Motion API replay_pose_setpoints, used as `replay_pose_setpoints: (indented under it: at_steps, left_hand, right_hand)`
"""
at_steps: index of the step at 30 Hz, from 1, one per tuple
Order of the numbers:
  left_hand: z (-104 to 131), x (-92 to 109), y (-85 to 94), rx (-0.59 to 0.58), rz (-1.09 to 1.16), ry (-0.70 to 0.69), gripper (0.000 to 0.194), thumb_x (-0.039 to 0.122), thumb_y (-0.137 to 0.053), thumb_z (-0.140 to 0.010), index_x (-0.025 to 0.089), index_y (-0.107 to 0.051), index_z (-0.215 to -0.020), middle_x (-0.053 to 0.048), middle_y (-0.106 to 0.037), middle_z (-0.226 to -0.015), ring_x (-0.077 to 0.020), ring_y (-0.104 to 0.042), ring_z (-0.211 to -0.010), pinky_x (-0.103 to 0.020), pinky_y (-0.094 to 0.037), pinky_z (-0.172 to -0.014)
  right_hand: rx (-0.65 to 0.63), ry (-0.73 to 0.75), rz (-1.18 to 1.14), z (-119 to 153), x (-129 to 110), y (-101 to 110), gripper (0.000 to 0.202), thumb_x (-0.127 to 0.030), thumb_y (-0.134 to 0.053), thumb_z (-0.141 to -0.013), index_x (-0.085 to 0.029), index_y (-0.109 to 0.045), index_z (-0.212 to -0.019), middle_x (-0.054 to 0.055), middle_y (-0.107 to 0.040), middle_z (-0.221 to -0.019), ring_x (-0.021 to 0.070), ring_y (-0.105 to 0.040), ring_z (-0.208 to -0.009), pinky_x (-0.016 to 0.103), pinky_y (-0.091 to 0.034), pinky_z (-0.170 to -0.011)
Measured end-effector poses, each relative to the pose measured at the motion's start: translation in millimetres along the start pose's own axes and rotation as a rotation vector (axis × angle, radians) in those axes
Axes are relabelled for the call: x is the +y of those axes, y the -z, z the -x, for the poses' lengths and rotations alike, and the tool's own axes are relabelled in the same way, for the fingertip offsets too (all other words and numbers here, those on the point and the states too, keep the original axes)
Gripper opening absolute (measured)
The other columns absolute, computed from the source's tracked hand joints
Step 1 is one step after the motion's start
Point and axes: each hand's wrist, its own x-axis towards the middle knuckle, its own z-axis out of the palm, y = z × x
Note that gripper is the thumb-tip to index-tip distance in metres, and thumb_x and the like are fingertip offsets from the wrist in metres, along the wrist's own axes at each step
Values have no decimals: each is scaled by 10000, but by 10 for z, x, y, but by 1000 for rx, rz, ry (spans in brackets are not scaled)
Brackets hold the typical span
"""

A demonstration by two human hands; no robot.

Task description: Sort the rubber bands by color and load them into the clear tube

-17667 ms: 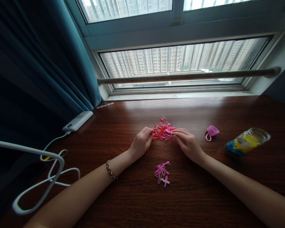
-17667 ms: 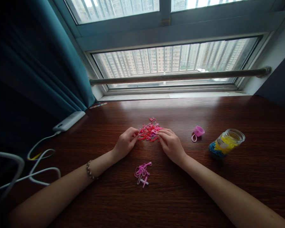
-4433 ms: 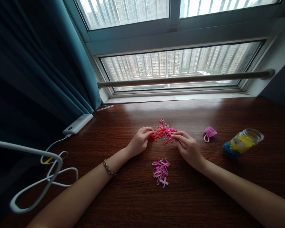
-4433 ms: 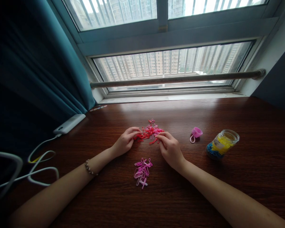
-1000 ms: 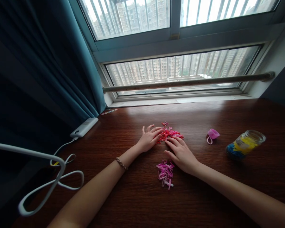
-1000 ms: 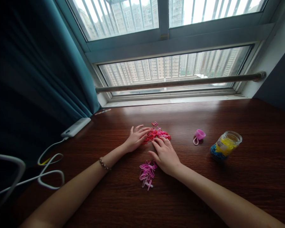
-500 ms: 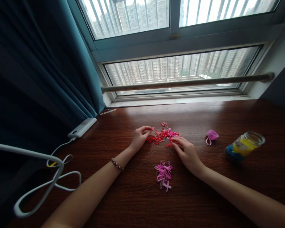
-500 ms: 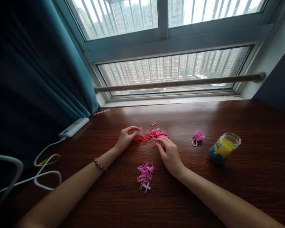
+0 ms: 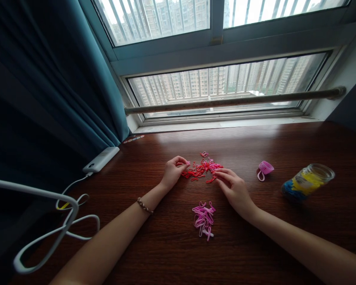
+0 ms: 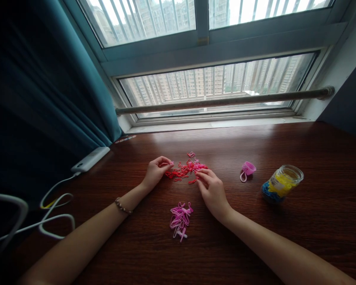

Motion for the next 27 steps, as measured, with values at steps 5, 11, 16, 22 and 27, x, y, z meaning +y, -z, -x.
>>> replay_pose_setpoints:
  at_steps: [5, 11, 16, 22, 27]
  left_hand:
    - [2, 8, -9, 22, 8, -7, 218, 332, -678, -623, 141, -587, -672, -31, -638, -712, -158, -608, -693, -259, -482, -635]
    - [15, 48, -4, -12, 14, -5, 213, 328, -655, -657, 134, -607, -730, -57, -659, -754, -165, -608, -702, -272, -477, -650]
    - [17, 79, 2, -60, 112, 17, 238, 332, -630, -685, 123, -592, -793, -77, -660, -786, -109, -546, -555, -239, -463, -533]
    - [1, 84, -11, -63, 284, 86, 256, 323, -642, -673, 118, -577, -811, -69, -649, -793, -75, -518, -510, -204, -437, -477]
    - [-26, 63, 13, -46, 482, 177, 241, 296, -655, -669, 120, -565, -807, -67, -660, -823, -44, -523, -514, -184, -441, -519]
  right_hand:
    - [26, -30, -23, -7, 0, 26, 128, -216, -530, -766, -184, -646, -812, 62, -623, -885, 187, -579, -840, 342, -460, -786]
    - [33, -115, 5, -64, 51, 74, 77, -229, -533, -743, -176, -588, -738, 22, -621, -721, 159, -576, -671, 292, -458, -651]
    - [33, -109, 44, -100, 31, 98, 144, -312, -538, -749, -175, -568, -720, 19, -609, -681, 148, -555, -616, 265, -439, -587]
    - [-2, -167, 70, -96, 17, 104, 216, -382, -527, -762, -175, -553, -708, 10, -596, -612, 140, -539, -538, 254, -414, -527]
    - [-3, -189, 54, -85, 62, 102, 180, -351, -527, -766, -179, -537, -713, 12, -606, -640, 141, -555, -564, 256, -428, -552]
